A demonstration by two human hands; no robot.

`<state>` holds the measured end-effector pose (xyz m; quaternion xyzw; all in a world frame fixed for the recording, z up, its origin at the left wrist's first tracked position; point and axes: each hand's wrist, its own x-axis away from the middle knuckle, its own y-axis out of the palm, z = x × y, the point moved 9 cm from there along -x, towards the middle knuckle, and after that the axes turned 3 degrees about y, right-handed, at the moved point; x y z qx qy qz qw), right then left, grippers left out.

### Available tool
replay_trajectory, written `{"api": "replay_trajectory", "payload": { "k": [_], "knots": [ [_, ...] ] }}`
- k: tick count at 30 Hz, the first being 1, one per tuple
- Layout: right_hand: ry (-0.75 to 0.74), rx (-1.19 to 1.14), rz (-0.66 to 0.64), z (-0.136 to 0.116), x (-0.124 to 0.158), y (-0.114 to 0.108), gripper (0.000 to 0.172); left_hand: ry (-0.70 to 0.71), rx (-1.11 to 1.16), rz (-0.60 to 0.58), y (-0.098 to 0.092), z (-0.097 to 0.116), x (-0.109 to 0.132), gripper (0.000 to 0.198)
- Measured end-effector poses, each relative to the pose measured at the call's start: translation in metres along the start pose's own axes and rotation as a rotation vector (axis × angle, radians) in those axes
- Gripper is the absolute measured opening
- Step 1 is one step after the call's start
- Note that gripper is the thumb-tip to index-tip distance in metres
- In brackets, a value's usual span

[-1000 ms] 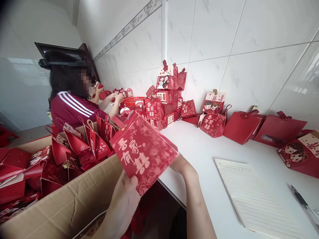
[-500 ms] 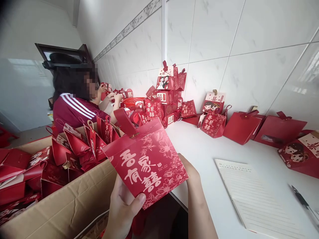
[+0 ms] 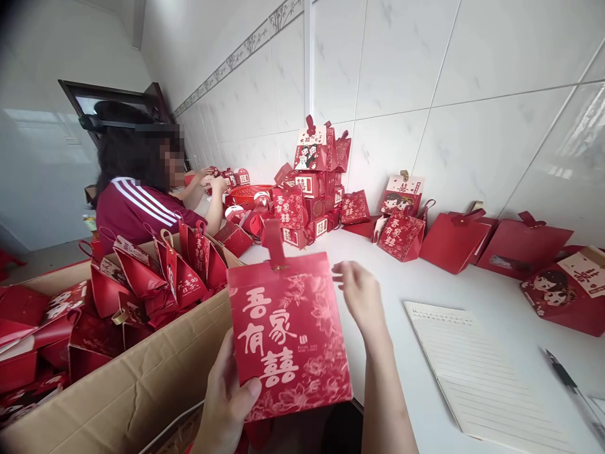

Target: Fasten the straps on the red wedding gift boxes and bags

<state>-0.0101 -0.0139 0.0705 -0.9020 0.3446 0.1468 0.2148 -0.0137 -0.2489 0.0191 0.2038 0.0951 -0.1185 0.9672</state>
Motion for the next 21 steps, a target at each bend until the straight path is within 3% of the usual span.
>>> {"api": "replay_trajectory", "payload": {
  "k": [2,4,9,16,21],
  "knots": [
    [0.072,-0.184,0.114,-0.011,0.006,-0.022,0.047,-0.036,-0.028,-0.012,-0.003,-0.006,0.0,0.058],
    [0.047,-0.253,0.068,-0.033,0.017,-0.029,0.051,-0.08,-0.062,-0.025,-0.005,-0.011,0.001,0.059],
    [-0.037,0.167,-0.04,-0.07,0.045,-0.027,0.023,-0.131,-0.1,-0.091,0.001,-0.018,0.006,0.059],
    [-0.065,0.107,-0.117,-0.071,0.048,-0.026,0.022,-0.127,-0.093,-0.118,0.002,-0.016,0.007,0.057],
    [-0.051,0.105,-0.105,-0.07,0.046,-0.025,0.028,-0.147,-0.052,-0.098,0.003,-0.018,0.007,0.057]
  ]
}}
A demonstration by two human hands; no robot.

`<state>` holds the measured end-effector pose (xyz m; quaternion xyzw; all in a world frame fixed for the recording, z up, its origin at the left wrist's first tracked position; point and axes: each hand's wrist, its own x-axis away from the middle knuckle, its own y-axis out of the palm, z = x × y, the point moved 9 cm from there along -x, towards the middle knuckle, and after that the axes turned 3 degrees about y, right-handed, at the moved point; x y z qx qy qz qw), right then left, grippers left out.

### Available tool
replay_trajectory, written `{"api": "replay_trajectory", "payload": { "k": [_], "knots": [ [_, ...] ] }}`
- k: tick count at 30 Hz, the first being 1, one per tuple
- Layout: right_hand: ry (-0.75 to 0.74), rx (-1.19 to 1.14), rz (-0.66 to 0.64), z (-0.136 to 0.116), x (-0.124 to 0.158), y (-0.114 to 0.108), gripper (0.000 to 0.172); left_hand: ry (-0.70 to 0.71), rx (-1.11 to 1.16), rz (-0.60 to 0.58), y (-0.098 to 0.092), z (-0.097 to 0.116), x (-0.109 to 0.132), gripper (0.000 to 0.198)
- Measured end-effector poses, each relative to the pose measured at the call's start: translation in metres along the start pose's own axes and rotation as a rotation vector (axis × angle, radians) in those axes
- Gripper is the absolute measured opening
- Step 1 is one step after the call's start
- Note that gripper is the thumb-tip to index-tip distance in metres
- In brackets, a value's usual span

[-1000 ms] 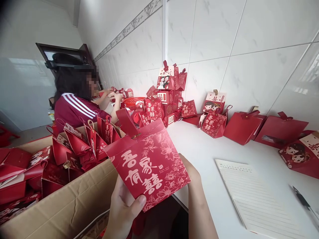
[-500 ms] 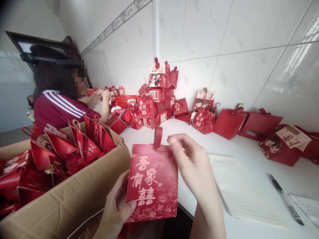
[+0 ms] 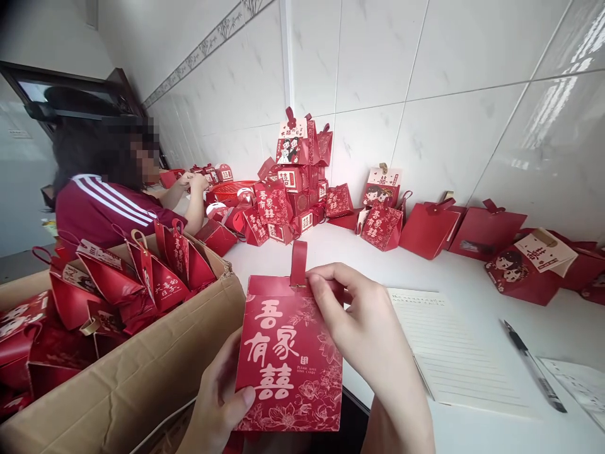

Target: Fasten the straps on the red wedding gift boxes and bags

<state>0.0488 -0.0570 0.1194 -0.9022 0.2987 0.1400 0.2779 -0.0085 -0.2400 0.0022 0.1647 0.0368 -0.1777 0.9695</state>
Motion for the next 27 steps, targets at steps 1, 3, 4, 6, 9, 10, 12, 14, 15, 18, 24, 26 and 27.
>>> {"api": "replay_trajectory", "payload": {
  "k": [1,3,4,6,9,10,12,14,15,18,24,26,27],
  "knots": [
    [0.016,0.012,0.014,0.002,-0.001,0.001,0.028,-0.002,0.015,-0.002,0.0,-0.001,0.0,0.057],
    [0.043,0.026,0.058,0.006,-0.003,0.0,0.028,-0.05,0.108,0.001,0.0,-0.005,-0.002,0.055],
    [0.051,0.008,0.092,0.008,-0.003,-0.002,0.029,-0.112,0.195,0.009,-0.001,-0.009,-0.003,0.051],
    [0.061,-0.08,0.185,0.013,-0.004,-0.012,0.032,-0.297,0.423,0.059,-0.002,-0.019,-0.003,0.032],
    [0.122,-0.172,0.362,0.025,0.0,-0.035,0.036,-0.562,0.726,0.133,0.002,-0.023,-0.002,0.019],
    [0.154,-0.157,0.397,0.029,0.001,-0.042,0.036,-0.614,0.805,0.142,0.005,-0.02,-0.003,0.023],
    [0.221,-0.097,0.417,0.036,0.001,-0.05,0.033,-0.669,0.93,0.125,0.013,-0.013,-0.004,0.03],
    [0.278,-0.039,0.386,0.042,0.0,-0.051,0.03,-0.689,1.003,0.09,0.021,-0.008,-0.005,0.036],
    [0.299,-0.02,0.364,0.044,-0.002,-0.05,0.03,-0.692,1.019,0.071,0.025,-0.007,-0.005,0.039],
    [0.327,0.022,0.267,0.05,-0.007,-0.041,0.032,-0.676,1.031,0.04,0.031,-0.007,-0.006,0.047],
    [0.303,0.149,0.045,0.058,-0.014,-0.019,0.043,-0.649,0.902,0.066,0.026,-0.002,-0.008,0.046],
    [0.31,0.197,-0.041,0.063,-0.014,-0.011,0.044,-0.563,0.807,0.151,0.01,0.005,-0.015,0.04],
    [0.313,0.221,-0.087,0.066,-0.013,-0.007,0.044,-0.492,0.758,0.201,-0.001,0.012,-0.019,0.036]
  ]
}}
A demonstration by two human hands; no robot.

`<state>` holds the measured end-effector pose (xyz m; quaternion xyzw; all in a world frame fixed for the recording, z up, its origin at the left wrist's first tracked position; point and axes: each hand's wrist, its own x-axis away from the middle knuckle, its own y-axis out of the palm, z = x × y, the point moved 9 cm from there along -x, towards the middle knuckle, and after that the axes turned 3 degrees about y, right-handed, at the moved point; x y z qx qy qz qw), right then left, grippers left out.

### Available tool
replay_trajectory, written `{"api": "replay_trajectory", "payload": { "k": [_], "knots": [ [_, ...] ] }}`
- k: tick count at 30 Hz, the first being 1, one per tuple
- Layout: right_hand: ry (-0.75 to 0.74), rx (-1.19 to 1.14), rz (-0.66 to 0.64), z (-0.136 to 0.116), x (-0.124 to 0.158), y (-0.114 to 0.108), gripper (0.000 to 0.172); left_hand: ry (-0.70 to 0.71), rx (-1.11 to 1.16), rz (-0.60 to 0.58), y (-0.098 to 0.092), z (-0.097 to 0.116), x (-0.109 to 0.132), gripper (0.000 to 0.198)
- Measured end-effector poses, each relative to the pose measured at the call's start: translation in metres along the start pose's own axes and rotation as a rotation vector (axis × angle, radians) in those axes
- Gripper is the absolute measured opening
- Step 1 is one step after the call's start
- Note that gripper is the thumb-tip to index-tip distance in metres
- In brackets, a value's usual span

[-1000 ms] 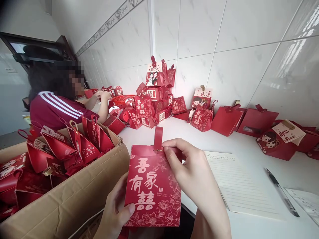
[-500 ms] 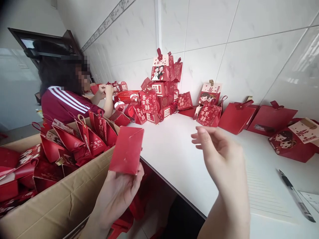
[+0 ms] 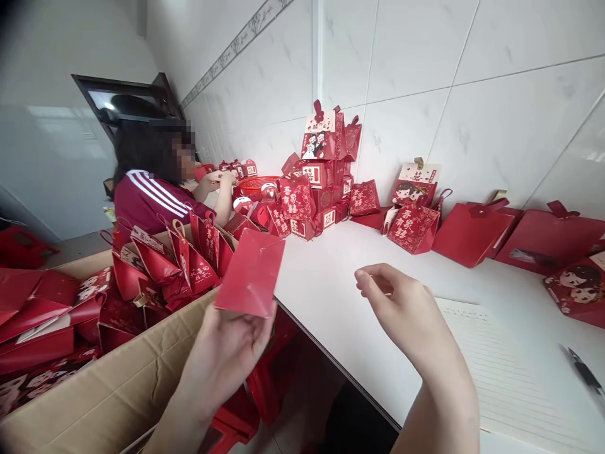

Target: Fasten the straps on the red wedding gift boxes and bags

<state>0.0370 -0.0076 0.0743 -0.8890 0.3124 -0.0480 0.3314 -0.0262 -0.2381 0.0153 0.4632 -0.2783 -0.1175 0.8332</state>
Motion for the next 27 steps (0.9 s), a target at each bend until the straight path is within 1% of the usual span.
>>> {"api": "replay_trajectory", "payload": {
  "k": [1,3,5,6,7,8,9,10,11,12,13,14,15,16,17,18,19,21,23,24,25,27],
  "knots": [
    [0.002,0.032,-0.051,0.003,0.0,0.006,0.046,0.098,-0.044,0.01,-0.001,0.014,0.0,0.034],
    [0.018,0.089,-0.183,0.012,0.0,0.022,0.052,0.338,-0.182,-0.015,0.001,0.046,0.004,0.033],
    [0.043,0.118,-0.317,0.023,0.0,0.037,0.058,0.656,-0.406,-0.028,0.006,0.081,0.016,0.045],
    [0.051,0.121,-0.361,0.028,0.0,0.042,0.06,0.828,-0.543,-0.006,0.01,0.097,0.025,0.051],
    [0.057,0.12,-0.385,0.032,-0.001,0.046,0.061,0.995,-0.689,0.04,0.015,0.111,0.036,0.054],
    [0.061,0.116,-0.394,0.034,-0.003,0.047,0.062,1.142,-0.844,0.11,0.019,0.121,0.047,0.055],
    [0.06,0.105,-0.392,0.035,-0.004,0.048,0.063,1.263,-1.004,0.19,0.025,0.129,0.057,0.055],
    [0.053,0.082,-0.375,0.033,-0.005,0.048,0.064,1.353,-1.161,0.262,0.032,0.133,0.065,0.054],
    [0.04,0.04,-0.334,0.029,-0.007,0.047,0.066,1.414,-1.302,0.313,0.039,0.133,0.07,0.053],
    [0.012,-0.027,-0.269,0.022,-0.009,0.044,0.068,1.445,-1.425,0.327,0.047,0.131,0.073,0.052],
    [-0.032,-0.123,-0.199,0.012,-0.01,0.042,0.072,1.444,-1.525,0.3,0.053,0.125,0.072,0.052],
    [-0.085,-0.247,-0.13,0.0,-0.01,0.041,0.077,1.422,-1.598,0.232,0.059,0.116,0.07,0.053],
    [-0.157,-0.4,-0.093,-0.013,-0.009,0.042,0.085,1.389,-1.643,0.143,0.064,0.105,0.067,0.055],
    [-0.226,-0.571,-0.135,-0.027,-0.007,0.051,0.093,1.359,-1.667,0.054,0.067,0.092,0.066,0.058],
    [-0.27,-0.752,-0.221,-0.038,-0.005,0.062,0.098,1.337,-1.673,-0.027,0.069,0.08,0.065,0.062],
    [-0.263,-0.923,-0.291,-0.045,-0.004,0.074,0.095,1.324,-1.66,-0.104,0.071,0.067,0.066,0.066],
    [-0.227,-1.081,-0.36,-0.049,-0.004,0.086,0.086,1.317,-1.625,-0.185,0.072,0.056,0.067,0.071],
    [-0.11,-1.348,-0.422,-0.049,-0.005,0.105,0.064,1.3,-1.521,-0.359,0.074,0.036,0.072,0.081],
    [0.009,-1.511,-0.529,-0.052,-0.001,0.123,0.045,1.29,-1.431,-0.493,0.076,0.024,0.077,0.087],
    [0.051,-1.548,-0.595,-0.056,0.003,0.131,0.038,1.299,-1.413,-0.516,0.077,0.022,0.079,0.087],
    [0.076,-1.559,-0.662,-0.061,0.009,0.137,0.033,1.315,-1.421,-0.503,0.079,0.023,0.079,0.085],
    [0.114,-1.552,-0.766,-0.073,0.02,0.145,0.029,1.355,-1.473,-0.394,0.082,0.032,0.077,0.073]
  ]
}}
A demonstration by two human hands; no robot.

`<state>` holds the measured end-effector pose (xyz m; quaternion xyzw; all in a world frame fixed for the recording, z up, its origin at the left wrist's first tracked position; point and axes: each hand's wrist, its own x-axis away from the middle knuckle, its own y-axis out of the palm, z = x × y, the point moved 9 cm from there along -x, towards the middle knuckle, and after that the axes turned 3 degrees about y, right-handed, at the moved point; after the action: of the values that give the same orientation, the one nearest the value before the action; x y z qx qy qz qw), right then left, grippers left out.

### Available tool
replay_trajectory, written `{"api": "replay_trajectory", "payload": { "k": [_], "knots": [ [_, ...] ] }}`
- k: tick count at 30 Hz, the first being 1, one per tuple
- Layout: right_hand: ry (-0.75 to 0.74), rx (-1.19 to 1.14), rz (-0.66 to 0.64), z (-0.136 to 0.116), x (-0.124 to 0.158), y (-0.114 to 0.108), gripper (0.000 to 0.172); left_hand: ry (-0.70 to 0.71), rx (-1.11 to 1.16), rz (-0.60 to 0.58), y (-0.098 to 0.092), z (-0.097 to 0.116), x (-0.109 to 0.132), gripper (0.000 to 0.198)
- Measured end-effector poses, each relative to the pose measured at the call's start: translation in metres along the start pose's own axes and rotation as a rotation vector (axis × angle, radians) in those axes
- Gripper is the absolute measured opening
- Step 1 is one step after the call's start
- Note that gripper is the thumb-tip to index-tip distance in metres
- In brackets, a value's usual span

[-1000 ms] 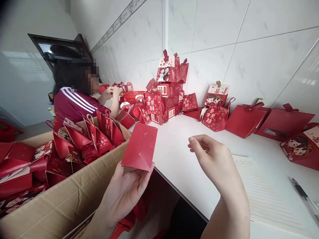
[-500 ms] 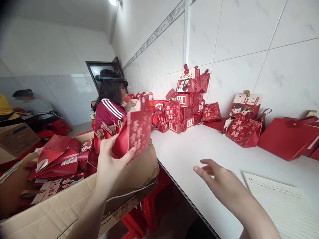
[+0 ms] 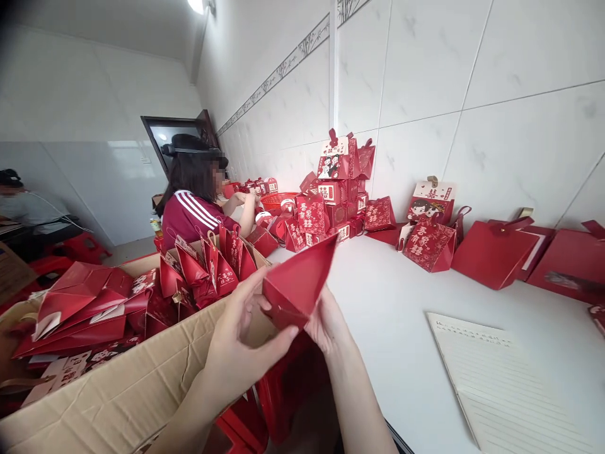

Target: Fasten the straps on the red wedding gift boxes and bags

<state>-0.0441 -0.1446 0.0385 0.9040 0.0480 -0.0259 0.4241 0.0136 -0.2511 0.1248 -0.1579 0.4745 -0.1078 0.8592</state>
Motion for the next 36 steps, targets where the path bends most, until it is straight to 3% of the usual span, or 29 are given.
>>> {"api": "replay_trajectory", "payload": {
  "k": [3,6,8,11,14,18,22,25,28,30,32,34,36],
  "knots": [
    [0.184,-0.103,0.027,0.021,0.003,0.012,0.032,-0.119,-0.115,0.067,-0.014,-0.015,-0.016,0.052],
    [0.327,-0.173,0.114,0.035,0.008,0.011,0.037,-0.267,-0.045,0.19,-0.034,-0.038,-0.026,0.045],
    [0.325,-0.131,0.142,0.034,0.01,0.006,0.035,-0.364,0.041,0.24,-0.043,-0.054,-0.027,0.037],
    [0.259,-0.08,0.154,0.027,0.008,-0.004,0.034,-0.475,0.122,0.144,-0.041,-0.075,-0.025,0.023],
    [0.182,-0.076,0.161,0.02,0.005,-0.012,0.037,-0.547,0.241,0.021,-0.034,-0.09,-0.021,0.029],
    [0.237,0.016,0.168,0.025,0.006,-0.011,0.043,-0.655,0.423,0.021,-0.031,-0.108,-0.017,0.042],
    [0.224,0.255,0.262,0.02,0.012,-0.023,0.035,-0.841,0.472,-0.036,-0.023,-0.124,-0.004,0.05],
    [0.082,0.406,0.315,0.003,0.016,-0.035,0.037,-0.94,0.641,-0.135,-0.011,-0.122,0.009,0.064],
    [0.048,0.552,0.245,-0.006,0.017,-0.035,0.048,-1.038,0.813,-0.16,-0.007,-0.117,0.019,0.077],
    [0.04,0.59,0.196,-0.01,0.017,-0.032,0.056,-1.059,0.842,-0.08,-0.017,-0.119,0.017,0.075],
    [0.015,0.649,0.229,-0.018,0.017,-0.035,0.059,-0.968,0.791,0.119,-0.042,-0.127,0.006,0.067],
    [-0.001,0.776,0.323,-0.027,0.018,-0.045,0.057,-0.788,0.591,0.416,-0.085,-0.136,-0.004,0.065],
    [0.024,0.914,0.39,-0.03,0.018,-0.056,0.053,-0.632,0.196,0.679,-0.131,-0.134,-0.003,0.067]
  ]
}}
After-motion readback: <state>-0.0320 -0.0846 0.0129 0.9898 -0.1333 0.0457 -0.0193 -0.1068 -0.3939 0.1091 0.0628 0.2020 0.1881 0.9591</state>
